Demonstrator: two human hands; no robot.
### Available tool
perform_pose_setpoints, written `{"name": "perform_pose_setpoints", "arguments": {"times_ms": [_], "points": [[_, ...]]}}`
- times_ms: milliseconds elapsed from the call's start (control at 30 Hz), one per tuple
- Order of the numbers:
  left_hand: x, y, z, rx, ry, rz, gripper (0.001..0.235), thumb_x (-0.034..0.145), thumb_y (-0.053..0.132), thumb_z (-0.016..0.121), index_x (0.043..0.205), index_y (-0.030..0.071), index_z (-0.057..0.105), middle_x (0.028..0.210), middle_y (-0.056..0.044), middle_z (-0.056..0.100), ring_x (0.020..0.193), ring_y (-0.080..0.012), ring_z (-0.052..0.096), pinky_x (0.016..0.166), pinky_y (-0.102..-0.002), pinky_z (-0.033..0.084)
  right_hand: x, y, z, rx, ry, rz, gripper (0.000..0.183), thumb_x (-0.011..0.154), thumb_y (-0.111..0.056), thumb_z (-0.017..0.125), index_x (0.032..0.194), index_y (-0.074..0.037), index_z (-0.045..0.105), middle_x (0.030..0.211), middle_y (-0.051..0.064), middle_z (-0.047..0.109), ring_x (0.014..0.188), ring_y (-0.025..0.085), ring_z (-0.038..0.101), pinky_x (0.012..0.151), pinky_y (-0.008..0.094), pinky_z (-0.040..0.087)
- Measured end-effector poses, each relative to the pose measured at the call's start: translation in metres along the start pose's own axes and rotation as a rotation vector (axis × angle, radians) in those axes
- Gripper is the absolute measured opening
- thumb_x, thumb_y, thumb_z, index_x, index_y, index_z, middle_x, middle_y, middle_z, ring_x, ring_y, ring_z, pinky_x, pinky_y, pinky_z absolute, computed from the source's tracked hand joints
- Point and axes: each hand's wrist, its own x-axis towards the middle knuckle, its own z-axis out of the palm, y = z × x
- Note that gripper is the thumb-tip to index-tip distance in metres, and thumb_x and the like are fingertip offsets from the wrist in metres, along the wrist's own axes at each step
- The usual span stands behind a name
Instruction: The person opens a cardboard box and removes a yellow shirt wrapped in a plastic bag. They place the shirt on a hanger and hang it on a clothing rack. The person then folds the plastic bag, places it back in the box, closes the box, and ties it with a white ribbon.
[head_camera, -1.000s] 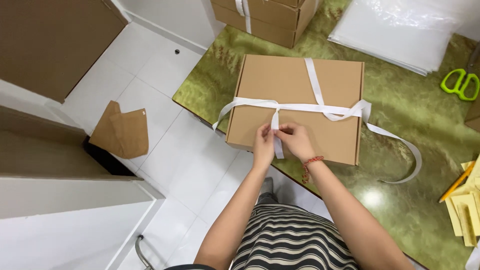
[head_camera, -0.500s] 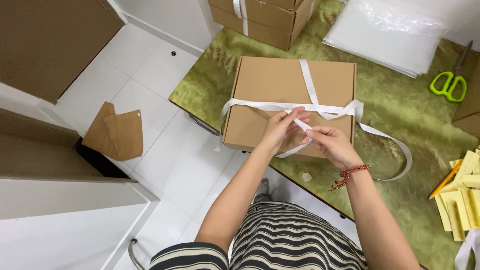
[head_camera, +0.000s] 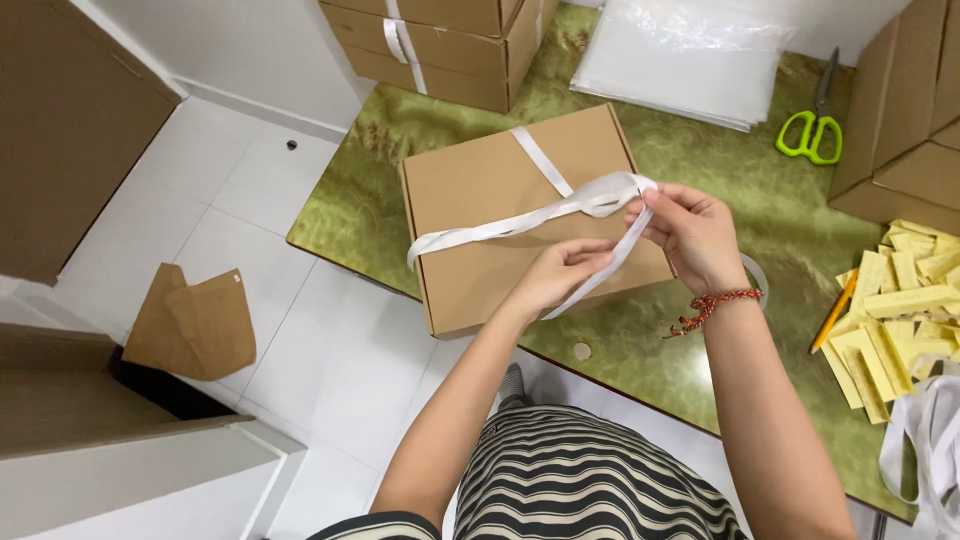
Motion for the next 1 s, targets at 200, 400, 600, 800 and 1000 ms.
{"name": "perform_pose_setpoints", "arguments": {"times_ms": [200, 400, 600, 800, 1000], "points": [[0.002, 0.003, 0.025, 0.102, -0.078, 0.094, 0.029, 0.09, 0.027, 0.088, 0.114, 0.012, 0.082, 0.096, -0.006, 0.08, 0.093, -0.0119, 0.076, 0.092, -0.028, 0.06, 0.027, -0.003, -0.034, 0.155, 0.165, 0.045, 0.018, 0.1, -0.014, 0.078, 0.115, -0.006, 0.073, 0.097, 0.012, 0.081, 0.085, 0.021, 0.084, 0.076, 0.034, 0.073], [-0.017, 0.026, 0.028, 0.108, -0.119, 0.014, 0.02, 0.088, 0.026, 0.089, 0.103, 0.013, 0.084, 0.088, -0.003, 0.08, 0.086, -0.007, 0.074, 0.086, -0.024, 0.061, 0.069, 0.038, -0.124, 0.492, 0.311, 0.153, 0.014, 0.099, -0.012, 0.08, 0.112, -0.008, 0.077, 0.107, 0.005, 0.084, 0.097, 0.015, 0.085, 0.089, 0.032, 0.074], [-0.004, 0.026, 0.012, 0.07, -0.181, 0.015, 0.018, 0.091, 0.022, 0.087, 0.102, 0.008, 0.083, 0.082, -0.005, 0.079, 0.08, -0.0072, 0.072, 0.078, -0.022, 0.059, 0.071, 0.095, -0.214, 0.385, 0.45, 0.241, 0.024, 0.103, -0.023, 0.075, 0.125, -0.015, 0.073, 0.121, -0.003, 0.08, 0.116, 0.014, 0.079, 0.105, 0.031, 0.067], [-0.015, 0.057, 0.008, 0.105, -0.335, -0.007, 0.023, 0.091, 0.022, 0.087, 0.107, 0.007, 0.083, 0.081, -0.006, 0.078, 0.079, -0.0093, 0.071, 0.078, -0.025, 0.059, 0.075, 0.119, -0.28, 0.348, 0.564, 0.269, 0.027, 0.103, -0.028, 0.073, 0.128, -0.017, 0.072, 0.117, -0.009, 0.08, 0.112, 0.01, 0.079, 0.105, 0.03, 0.065], [-0.009, 0.068, 0.009, 0.275, -0.351, -0.109, 0.029, 0.097, 0.026, 0.075, 0.121, 0.011, 0.079, 0.099, -0.002, 0.078, 0.089, -0.0086, 0.07, 0.082, -0.023, 0.055, 0.048, -0.012, -0.201, -0.154, 0.671, 0.073, 0.003, 0.106, -0.018, 0.069, 0.109, -0.017, 0.068, 0.101, -0.002, 0.085, 0.079, 0.003, 0.079, 0.054, 0.012, 0.055]]}}
